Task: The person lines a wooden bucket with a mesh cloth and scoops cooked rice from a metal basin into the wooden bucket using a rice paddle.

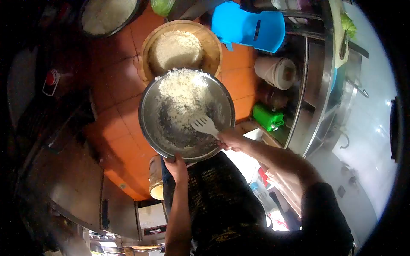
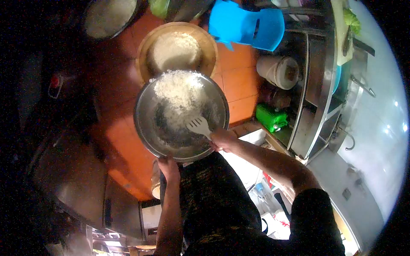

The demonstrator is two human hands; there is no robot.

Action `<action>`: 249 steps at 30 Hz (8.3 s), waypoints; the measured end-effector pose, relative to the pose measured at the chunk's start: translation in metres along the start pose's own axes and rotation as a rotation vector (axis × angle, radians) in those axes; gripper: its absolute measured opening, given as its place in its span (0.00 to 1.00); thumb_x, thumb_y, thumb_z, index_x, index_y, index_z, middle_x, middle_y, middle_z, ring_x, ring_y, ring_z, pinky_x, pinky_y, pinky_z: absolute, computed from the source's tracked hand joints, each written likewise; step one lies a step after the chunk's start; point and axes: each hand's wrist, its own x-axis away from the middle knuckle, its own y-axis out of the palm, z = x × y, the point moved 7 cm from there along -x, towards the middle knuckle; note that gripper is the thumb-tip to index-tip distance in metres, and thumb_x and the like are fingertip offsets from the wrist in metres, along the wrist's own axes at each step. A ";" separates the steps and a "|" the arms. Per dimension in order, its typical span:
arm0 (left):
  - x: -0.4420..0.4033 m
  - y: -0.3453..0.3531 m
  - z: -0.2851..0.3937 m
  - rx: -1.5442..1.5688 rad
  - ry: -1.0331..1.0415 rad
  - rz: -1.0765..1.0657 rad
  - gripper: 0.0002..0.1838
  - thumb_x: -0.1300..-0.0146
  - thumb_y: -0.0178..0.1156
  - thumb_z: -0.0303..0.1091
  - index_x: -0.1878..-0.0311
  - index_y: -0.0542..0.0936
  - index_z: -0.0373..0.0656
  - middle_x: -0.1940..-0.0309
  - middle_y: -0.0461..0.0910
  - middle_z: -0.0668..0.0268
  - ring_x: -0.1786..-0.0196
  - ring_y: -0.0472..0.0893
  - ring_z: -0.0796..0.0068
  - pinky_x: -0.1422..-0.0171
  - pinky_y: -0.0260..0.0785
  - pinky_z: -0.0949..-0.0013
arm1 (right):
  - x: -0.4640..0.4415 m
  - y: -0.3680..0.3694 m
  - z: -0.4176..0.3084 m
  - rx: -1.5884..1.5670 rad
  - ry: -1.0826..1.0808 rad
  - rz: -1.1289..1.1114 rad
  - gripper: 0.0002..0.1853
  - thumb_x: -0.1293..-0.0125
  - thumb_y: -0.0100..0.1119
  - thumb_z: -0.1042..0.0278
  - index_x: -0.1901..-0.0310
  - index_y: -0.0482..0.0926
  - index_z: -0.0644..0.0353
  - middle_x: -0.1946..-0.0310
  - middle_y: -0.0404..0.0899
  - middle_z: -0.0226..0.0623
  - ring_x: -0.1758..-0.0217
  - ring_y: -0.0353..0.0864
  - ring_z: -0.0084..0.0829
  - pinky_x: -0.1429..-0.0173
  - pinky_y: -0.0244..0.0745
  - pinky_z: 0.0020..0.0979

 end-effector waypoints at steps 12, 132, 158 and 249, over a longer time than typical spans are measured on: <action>-0.004 -0.004 0.027 -0.156 0.185 0.072 0.13 0.41 0.55 0.25 0.54 0.73 0.29 0.59 0.79 0.56 0.57 0.77 0.66 0.50 0.68 0.65 | -0.078 0.046 -0.083 -0.318 -0.290 0.020 0.12 0.30 0.41 0.65 0.70 0.71 0.59 0.83 0.67 0.28 0.87 0.60 0.19 0.85 0.53 0.24; -0.027 -0.023 0.013 -0.278 0.281 0.047 0.16 0.38 0.52 0.23 0.48 0.70 0.26 0.55 0.79 0.49 0.54 0.78 0.61 0.49 0.69 0.63 | -0.033 0.023 -0.095 0.445 -0.253 -0.050 0.16 0.32 0.49 0.57 0.71 0.74 0.61 0.84 0.71 0.29 0.85 0.68 0.20 0.82 0.61 0.27; -0.031 -0.030 -0.062 -0.071 0.055 -0.273 0.25 0.42 0.48 0.23 0.39 0.65 0.37 0.49 0.72 0.58 0.51 0.74 0.66 0.49 0.71 0.66 | 0.026 0.137 -0.032 0.417 -0.280 -0.158 0.12 0.28 0.40 0.66 0.63 0.69 0.67 0.83 0.72 0.37 0.86 0.72 0.27 0.82 0.69 0.32; -0.012 0.000 0.013 0.133 -0.004 -0.076 0.32 0.44 0.57 0.24 0.35 0.60 0.34 0.42 0.70 0.53 0.42 0.70 0.61 0.36 0.61 0.63 | -0.019 0.117 -0.072 0.910 -0.882 0.195 0.07 0.36 0.56 0.65 0.66 0.78 0.59 0.76 0.78 0.46 0.71 0.80 0.46 0.66 0.72 0.41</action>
